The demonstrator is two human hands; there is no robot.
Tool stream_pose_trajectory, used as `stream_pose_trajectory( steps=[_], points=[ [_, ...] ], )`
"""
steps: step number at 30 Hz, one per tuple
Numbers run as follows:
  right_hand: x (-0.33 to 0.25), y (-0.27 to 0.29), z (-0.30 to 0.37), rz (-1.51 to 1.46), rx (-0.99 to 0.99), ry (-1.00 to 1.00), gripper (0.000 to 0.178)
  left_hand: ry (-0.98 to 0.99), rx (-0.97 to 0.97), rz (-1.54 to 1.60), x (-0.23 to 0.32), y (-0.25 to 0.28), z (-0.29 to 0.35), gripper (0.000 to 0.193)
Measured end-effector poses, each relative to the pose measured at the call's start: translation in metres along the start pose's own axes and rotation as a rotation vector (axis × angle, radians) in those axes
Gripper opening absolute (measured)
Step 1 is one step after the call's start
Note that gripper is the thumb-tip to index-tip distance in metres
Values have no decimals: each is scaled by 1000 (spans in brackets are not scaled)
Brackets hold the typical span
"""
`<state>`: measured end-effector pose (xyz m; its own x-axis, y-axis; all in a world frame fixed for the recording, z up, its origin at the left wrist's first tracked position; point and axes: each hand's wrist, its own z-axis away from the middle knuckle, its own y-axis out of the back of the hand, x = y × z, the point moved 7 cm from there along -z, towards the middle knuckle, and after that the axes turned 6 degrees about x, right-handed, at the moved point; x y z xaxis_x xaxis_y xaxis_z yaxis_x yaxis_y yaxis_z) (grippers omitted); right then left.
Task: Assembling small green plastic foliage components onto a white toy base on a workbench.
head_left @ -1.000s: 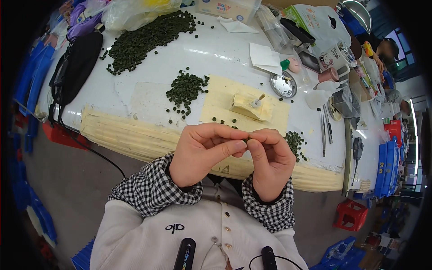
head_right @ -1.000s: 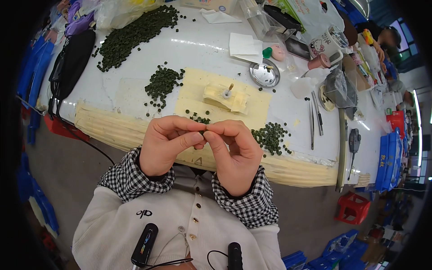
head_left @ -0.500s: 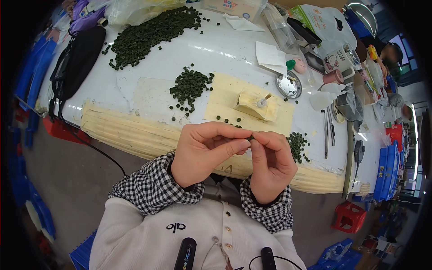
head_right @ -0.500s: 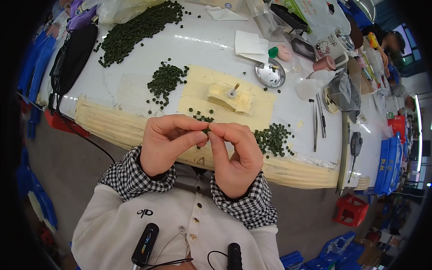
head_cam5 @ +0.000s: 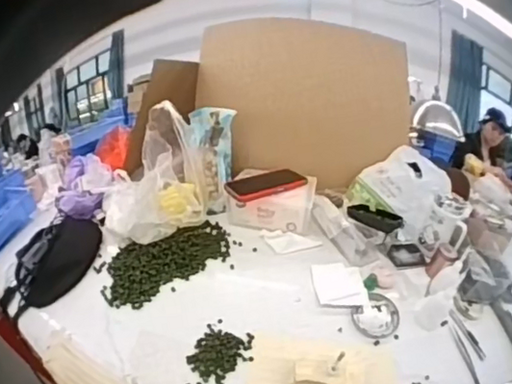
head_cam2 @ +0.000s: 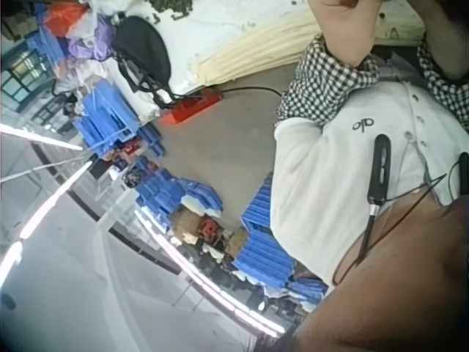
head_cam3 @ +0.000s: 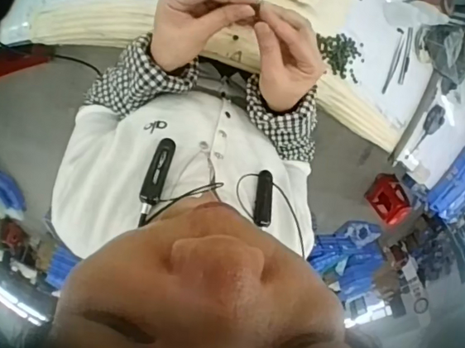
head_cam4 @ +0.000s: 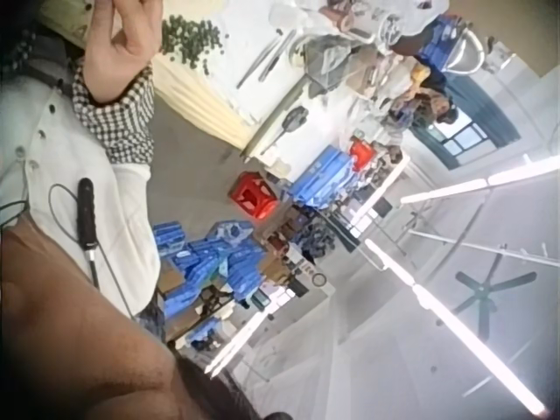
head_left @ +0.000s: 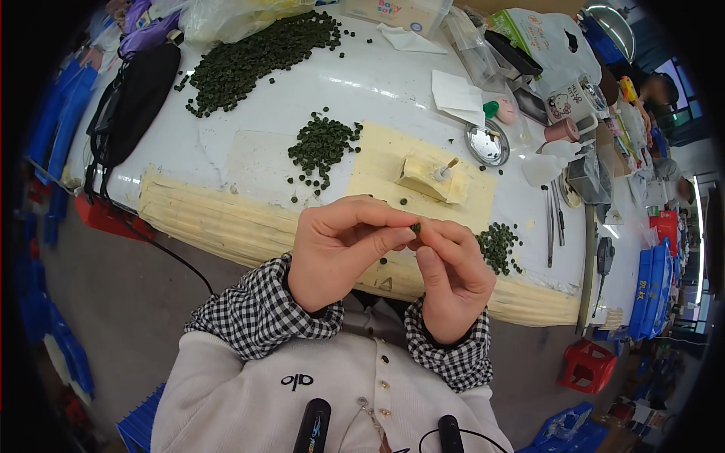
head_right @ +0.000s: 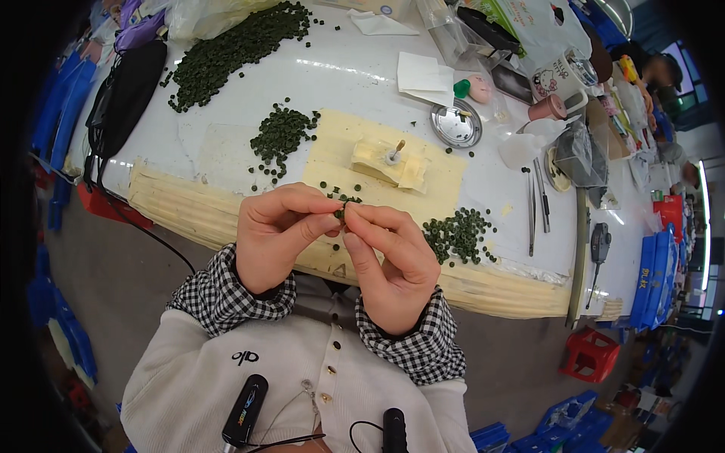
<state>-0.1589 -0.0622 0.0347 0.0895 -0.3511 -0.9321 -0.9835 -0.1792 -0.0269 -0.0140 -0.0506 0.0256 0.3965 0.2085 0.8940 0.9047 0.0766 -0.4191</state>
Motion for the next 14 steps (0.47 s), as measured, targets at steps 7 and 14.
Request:
stream_pose_trajectory(
  steps=[7, 14],
  points=[
    [-10, -2, -4, 77, -75, 73, 27, -66, -76, -112, 4, 2, -1, 20],
    [-9, 0, -3, 84, -64, 61, 27, -25, -101, -87, 4, 0, -2, 24]
  ],
)
